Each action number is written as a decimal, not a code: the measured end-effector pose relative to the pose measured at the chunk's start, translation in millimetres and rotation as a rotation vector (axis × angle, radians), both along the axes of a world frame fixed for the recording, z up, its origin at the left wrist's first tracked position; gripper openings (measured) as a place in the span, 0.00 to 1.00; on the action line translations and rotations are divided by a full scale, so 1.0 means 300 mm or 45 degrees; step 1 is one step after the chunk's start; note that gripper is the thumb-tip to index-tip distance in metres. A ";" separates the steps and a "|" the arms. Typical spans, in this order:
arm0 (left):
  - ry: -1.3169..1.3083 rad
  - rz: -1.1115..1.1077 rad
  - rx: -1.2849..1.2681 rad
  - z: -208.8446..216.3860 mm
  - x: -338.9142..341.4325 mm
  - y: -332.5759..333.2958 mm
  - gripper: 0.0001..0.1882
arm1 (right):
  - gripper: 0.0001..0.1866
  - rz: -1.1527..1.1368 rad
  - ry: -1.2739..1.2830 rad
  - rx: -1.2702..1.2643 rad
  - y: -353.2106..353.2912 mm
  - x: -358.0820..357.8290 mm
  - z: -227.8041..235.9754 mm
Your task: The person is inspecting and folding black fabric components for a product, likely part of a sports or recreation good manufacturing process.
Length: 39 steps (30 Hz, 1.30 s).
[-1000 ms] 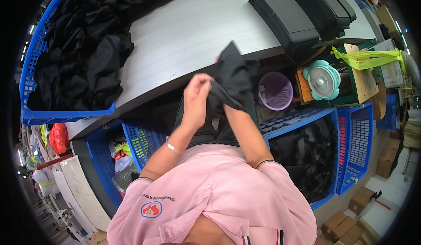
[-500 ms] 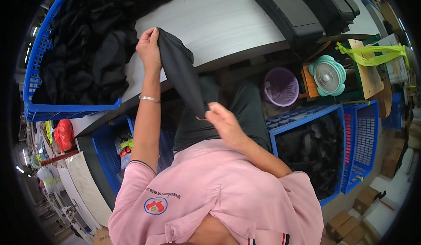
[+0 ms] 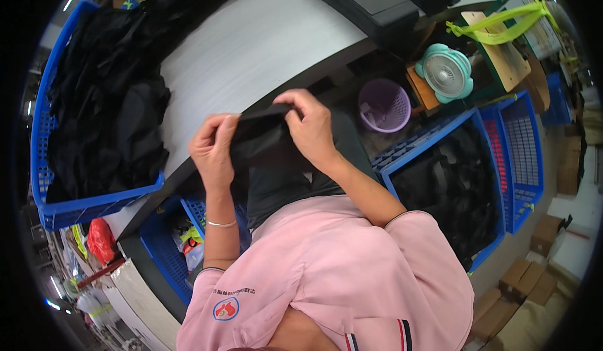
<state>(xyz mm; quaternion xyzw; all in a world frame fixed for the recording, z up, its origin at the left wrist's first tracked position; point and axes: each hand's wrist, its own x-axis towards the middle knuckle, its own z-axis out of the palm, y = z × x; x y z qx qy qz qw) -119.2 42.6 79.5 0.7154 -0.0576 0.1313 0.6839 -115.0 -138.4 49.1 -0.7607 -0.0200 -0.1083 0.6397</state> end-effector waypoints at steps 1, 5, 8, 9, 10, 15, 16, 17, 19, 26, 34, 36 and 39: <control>0.044 0.015 -0.061 -0.016 0.003 0.027 0.06 | 0.10 0.208 0.280 0.340 -0.006 -0.017 -0.003; 0.492 -0.269 -0.698 -0.074 0.011 0.148 0.14 | 0.11 0.737 0.891 0.949 -0.028 -0.090 -0.004; 0.844 -0.415 -0.576 -0.168 -0.041 0.142 0.08 | 0.16 0.767 0.696 0.932 -0.009 -0.058 -0.008; 0.962 -0.517 -0.659 -0.195 -0.075 0.142 0.05 | 0.17 0.723 0.533 0.956 0.004 -0.030 -0.012; 0.930 -0.751 -0.649 -0.216 -0.095 0.156 0.06 | 0.19 0.730 0.518 0.879 0.006 0.005 -0.020; 0.975 -0.939 -0.722 -0.330 -0.199 0.157 0.11 | 0.18 1.012 0.390 0.508 0.245 0.051 -0.128; 0.987 -0.919 -0.738 -0.343 -0.210 0.154 0.12 | 0.19 1.034 0.360 0.430 0.295 0.032 -0.157; 0.992 -0.900 -0.742 -0.347 -0.219 0.154 0.14 | 0.19 1.009 0.369 0.240 0.330 0.000 -0.187; 0.971 -0.867 -0.735 -0.332 -0.231 0.150 0.16 | 0.15 1.206 0.527 0.476 0.355 -0.081 -0.240; 0.396 -0.607 -0.118 -0.078 -0.150 0.051 0.24 | 0.09 1.181 0.820 0.363 0.306 -0.153 -0.300; 0.149 -0.242 -0.917 -0.009 0.008 -0.073 0.37 | 0.12 0.784 1.104 -0.205 0.198 -0.140 -0.223; 0.158 -0.133 -0.617 -0.017 0.004 -0.029 0.39 | 0.12 0.441 0.620 -0.238 0.126 -0.123 -0.197; 0.189 0.019 -0.449 -0.030 0.004 0.012 0.39 | 0.09 -0.051 -0.153 -0.193 0.060 -0.093 -0.128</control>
